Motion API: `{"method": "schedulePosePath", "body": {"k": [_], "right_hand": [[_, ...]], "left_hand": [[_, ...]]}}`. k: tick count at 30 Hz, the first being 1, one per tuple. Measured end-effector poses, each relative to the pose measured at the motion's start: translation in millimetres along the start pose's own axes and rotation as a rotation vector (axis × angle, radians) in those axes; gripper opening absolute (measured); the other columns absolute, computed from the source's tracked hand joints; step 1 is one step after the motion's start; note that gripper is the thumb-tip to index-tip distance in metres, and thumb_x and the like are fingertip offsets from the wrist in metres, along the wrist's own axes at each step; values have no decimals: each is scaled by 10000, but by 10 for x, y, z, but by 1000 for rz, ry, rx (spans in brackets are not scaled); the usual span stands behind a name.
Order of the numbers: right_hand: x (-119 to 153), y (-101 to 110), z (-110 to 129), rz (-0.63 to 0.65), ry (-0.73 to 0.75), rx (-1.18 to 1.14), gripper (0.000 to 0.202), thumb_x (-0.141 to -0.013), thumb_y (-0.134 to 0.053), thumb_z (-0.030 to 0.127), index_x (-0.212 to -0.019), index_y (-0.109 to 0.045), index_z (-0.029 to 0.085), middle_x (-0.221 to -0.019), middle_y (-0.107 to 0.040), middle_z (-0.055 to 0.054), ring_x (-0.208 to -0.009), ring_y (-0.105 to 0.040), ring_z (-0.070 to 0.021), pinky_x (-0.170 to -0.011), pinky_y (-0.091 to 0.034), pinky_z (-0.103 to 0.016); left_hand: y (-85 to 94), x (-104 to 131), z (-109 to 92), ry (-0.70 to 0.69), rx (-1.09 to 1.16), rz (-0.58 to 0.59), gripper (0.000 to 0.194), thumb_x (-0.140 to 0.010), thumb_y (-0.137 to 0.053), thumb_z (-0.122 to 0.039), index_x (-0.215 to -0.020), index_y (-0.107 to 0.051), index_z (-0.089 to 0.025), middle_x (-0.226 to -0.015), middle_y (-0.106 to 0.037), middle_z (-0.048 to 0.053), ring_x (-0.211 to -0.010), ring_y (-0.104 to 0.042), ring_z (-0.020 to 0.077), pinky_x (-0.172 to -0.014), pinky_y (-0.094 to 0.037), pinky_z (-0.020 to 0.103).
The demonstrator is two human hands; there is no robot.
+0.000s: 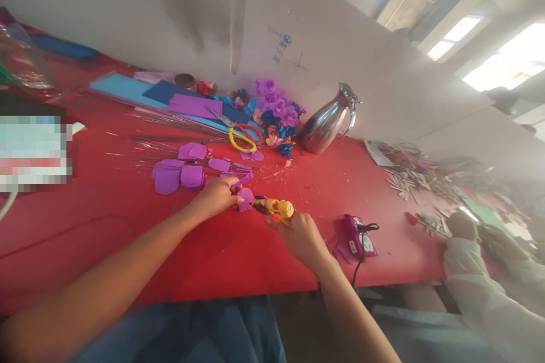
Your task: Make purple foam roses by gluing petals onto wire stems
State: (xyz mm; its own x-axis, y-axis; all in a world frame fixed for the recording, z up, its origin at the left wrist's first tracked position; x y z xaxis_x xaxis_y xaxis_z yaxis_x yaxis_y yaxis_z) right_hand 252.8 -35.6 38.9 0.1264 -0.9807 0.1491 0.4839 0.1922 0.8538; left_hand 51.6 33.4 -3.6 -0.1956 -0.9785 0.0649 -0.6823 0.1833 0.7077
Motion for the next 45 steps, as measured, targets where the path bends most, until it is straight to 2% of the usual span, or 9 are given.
{"method": "schedulePosePath", "body": {"k": [5, 14, 21, 27, 31, 38, 42, 45], "right_hand": [[15, -93, 39, 48, 14, 3, 388, -835, -523, 513, -792, -684, 163, -556, -526, 3, -500, -397, -106, -482, -281, -228], [-12, -87, 10, 32, 33, 41, 406, -841, -502, 526, -846, -683, 163, -528, -496, 15, -466, -367, -103, -474, -266, -235], [-27, -52, -33, 15, -8, 34, 388, -839, -502, 524, -822, -667, 174, -551, -541, 1, -491, -455, -121, -480, -286, -233], [-40, -31, -62, 15, -34, 38, 393, -838, -497, 535, -836, -676, 185, -515, -526, 8, -469, -459, -127, -478, -285, -238], [-45, -17, -87, -14, -34, 53, 380, -834, -504, 528, -803, -665, 185, -564, -574, -15, -507, -500, -139, -480, -283, -237], [-56, 5, -137, -17, -15, 74, 398, -850, -486, 543, -900, -665, 191, -647, -635, -43, -565, -565, -167, -506, -310, -245], [-251, 130, -281, -157, -81, 251, 421, -865, -467, 585, -970, -620, 207, -766, -666, -62, -674, -617, -202, -540, -323, -253], [-471, 188, -404, -198, -83, 451, 355, -884, -499, 515, -1004, -586, 192, -920, -665, -90, -804, -629, -222, -592, -358, -261]], "left_hand": [[2, 4, -16, 8, -6, -2, 73, -658, -637, -158, -727, -617, -171, -745, -664, 34, -703, -583, 170, -601, -362, 255], [8, 14, -38, -2, 4, -20, 61, -655, -640, -146, -704, -612, -171, -725, -663, 32, -680, -570, 163, -603, -365, 260], [12, 16, -19, -2, 42, -18, 94, -640, -667, -141, -683, -593, -180, -696, -638, 10, -677, -565, 156, -600, -364, 253], [-32, -10, 33, 0, 66, -21, 105, -641, -669, -144, -679, -578, -181, -702, -639, 13, -683, -575, 156, -602, -366, 252], [-43, -17, 40, 4, 72, -18, 94, -650, -655, -142, -683, -575, -180, -714, -648, 19, -687, -583, 156, -595, -368, 247], [-8, 1, 17, 21, 70, -14, 79, -653, -645, -143, -696, -592, -182, -707, -647, 12, -682, -584, 150, -597, -378, 242], [3, 5, 16, 33, 164, -6, 105, -633, -667, -161, -688, -580, -182, -664, -624, -7, -653, -578, 149, -597, -389, 247], [50, 7, 11, 41, 303, -40, 112, -640, -665, -176, -716, -584, -184, -668, -625, -15, -648, -578, 141, -613, -410, 247]]}}
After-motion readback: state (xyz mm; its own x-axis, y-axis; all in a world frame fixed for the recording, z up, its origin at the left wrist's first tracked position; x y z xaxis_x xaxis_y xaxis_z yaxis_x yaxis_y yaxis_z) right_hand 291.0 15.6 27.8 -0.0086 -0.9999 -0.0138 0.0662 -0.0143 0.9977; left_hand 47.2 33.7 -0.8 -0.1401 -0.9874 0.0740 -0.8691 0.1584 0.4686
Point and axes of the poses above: each hand's wrist, its own x-axis away from the middle knuckle, its own y-axis out of the back of the hand, z = x × y, the point moved 4 cm from there along -x, towards the middle knuckle
